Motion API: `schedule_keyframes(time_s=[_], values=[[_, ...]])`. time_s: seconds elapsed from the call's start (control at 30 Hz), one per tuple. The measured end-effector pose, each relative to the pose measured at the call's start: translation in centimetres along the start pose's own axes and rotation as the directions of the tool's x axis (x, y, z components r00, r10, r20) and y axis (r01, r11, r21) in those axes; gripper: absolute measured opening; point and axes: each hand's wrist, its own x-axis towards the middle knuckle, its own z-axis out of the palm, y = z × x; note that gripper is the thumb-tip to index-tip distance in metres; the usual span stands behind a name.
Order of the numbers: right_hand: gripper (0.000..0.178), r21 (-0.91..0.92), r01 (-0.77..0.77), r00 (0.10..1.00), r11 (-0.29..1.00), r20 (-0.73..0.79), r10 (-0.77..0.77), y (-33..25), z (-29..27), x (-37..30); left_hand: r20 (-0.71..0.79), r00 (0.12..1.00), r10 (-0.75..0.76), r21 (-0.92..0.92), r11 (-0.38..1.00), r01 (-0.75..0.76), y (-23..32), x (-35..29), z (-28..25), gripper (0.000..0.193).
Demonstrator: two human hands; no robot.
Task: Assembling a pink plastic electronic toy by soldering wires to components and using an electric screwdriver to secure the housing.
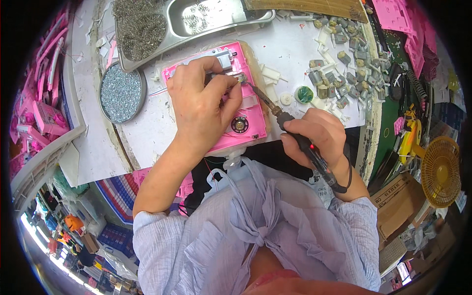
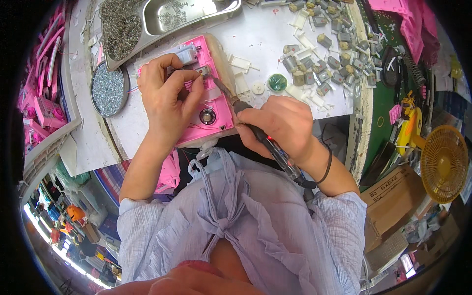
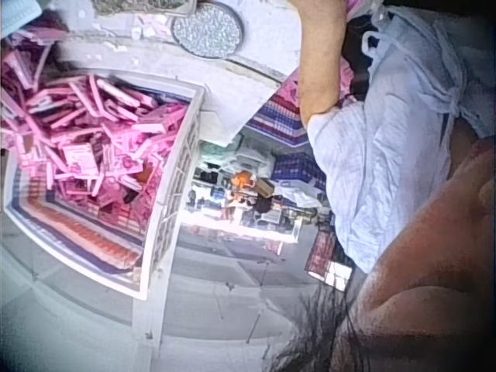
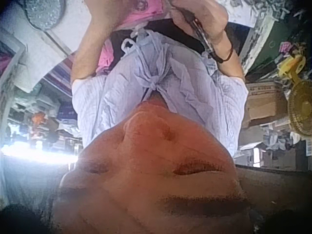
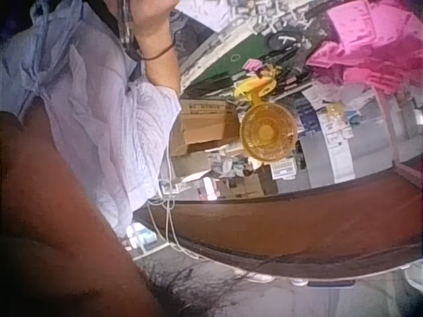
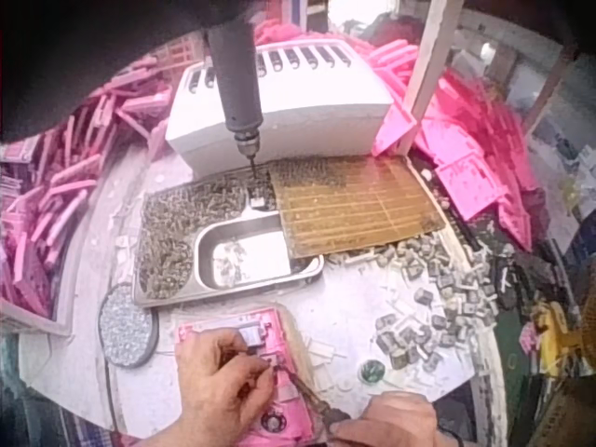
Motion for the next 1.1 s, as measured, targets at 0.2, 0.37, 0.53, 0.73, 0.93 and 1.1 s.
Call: schedule_keyframes(time_s=[0.2,0.37,0.53,0.73,0.93,1.1], values=[[0.035,0.014,0.019,1.0,1.0,-0.013,-0.019,0.3,0.1,0.0,-0.004,1.0,0.008,0.004,1.0,-0.008,0.1,0.1,-0.1,0.016],[0.032,0.014,0.015,0.999,1.0,-0.034,-0.014,0.5,-0.5,0.0,-0.03,1.0,0.009,-0.012,1.0,-0.009,0.0,0.1,0.2,0.015],[0.032,0.009,0.015,0.999,1.0,-0.037,-0.015,0.5,-1.1,0.3,-0.034,0.999,0.008,-0.005,1.0,-0.008,0.2,0.0,0.0,0.014],[0.032,0.027,0.018,0.999,0.999,-0.041,-0.017,1.0,-0.8,0.3,-0.024,1.0,0.013,-0.033,0.999,-0.014,0.1,0.3,-0.1,0.014],[0.03,0.05,0.021,0.999,0.999,-0.038,-0.019,1.5,-0.5,0.5,-0.001,1.0,-0.023,-0.035,0.999,0.023,0.5,0.9,-0.3,0.012],[0.029,0.044,0.009,0.999,0.999,-0.034,-0.008,1.7,-0.2,0.7,0.003,1.0,0.0,0.003,1.0,0.0,0.5,1.1,0.0,0.012]])
